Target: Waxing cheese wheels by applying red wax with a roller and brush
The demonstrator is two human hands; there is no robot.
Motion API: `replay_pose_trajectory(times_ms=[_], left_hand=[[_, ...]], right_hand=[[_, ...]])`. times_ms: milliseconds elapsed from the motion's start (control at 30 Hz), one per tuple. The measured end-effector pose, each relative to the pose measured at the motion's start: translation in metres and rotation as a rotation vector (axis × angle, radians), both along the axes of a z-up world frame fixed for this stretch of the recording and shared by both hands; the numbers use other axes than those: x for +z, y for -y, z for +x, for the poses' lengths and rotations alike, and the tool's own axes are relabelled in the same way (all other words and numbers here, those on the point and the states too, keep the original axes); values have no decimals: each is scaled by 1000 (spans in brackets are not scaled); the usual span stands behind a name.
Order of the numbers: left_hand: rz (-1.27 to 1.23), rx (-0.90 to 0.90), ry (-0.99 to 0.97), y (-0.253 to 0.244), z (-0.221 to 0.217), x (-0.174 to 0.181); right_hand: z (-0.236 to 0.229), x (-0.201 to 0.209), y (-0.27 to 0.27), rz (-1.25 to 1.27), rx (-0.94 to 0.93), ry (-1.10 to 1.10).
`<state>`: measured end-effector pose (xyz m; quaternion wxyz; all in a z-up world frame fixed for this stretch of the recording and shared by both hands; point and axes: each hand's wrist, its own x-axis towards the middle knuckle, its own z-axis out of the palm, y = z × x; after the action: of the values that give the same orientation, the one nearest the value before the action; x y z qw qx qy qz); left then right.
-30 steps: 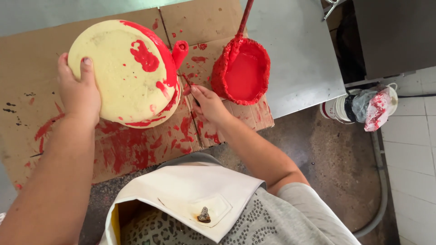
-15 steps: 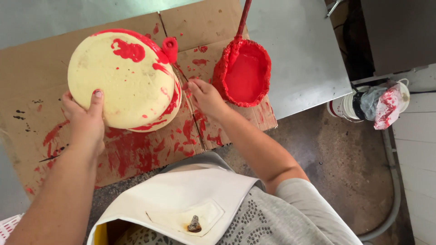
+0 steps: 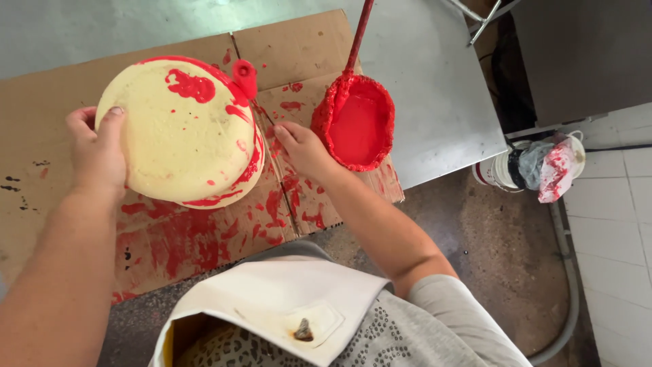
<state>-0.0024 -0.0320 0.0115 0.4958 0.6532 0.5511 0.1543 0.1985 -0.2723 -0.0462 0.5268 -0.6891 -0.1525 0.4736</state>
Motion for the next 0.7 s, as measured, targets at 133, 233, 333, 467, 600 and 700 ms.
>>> replay_pose_trajectory(times_ms=[133, 233, 333, 467, 600, 700], left_hand=[[87, -37, -168, 13, -3, 8], [164, 3, -163, 4, -8, -9], [190, -32, -53, 5, -14, -20], [169, -40, 65, 2, -16, -31], [219, -58, 91, -2, -21, -40], [201, -44, 110, -2, -22, -42]], right_hand=[[-17, 10, 21, -53, 38, 133], [-35, 29, 55, -126, 112, 255], [-28, 54, 71, -344, 176, 129], [21, 89, 28, -280, 260, 418], [58, 103, -55, -364, 423, 635], [51, 121, -77, -399, 468, 548]])
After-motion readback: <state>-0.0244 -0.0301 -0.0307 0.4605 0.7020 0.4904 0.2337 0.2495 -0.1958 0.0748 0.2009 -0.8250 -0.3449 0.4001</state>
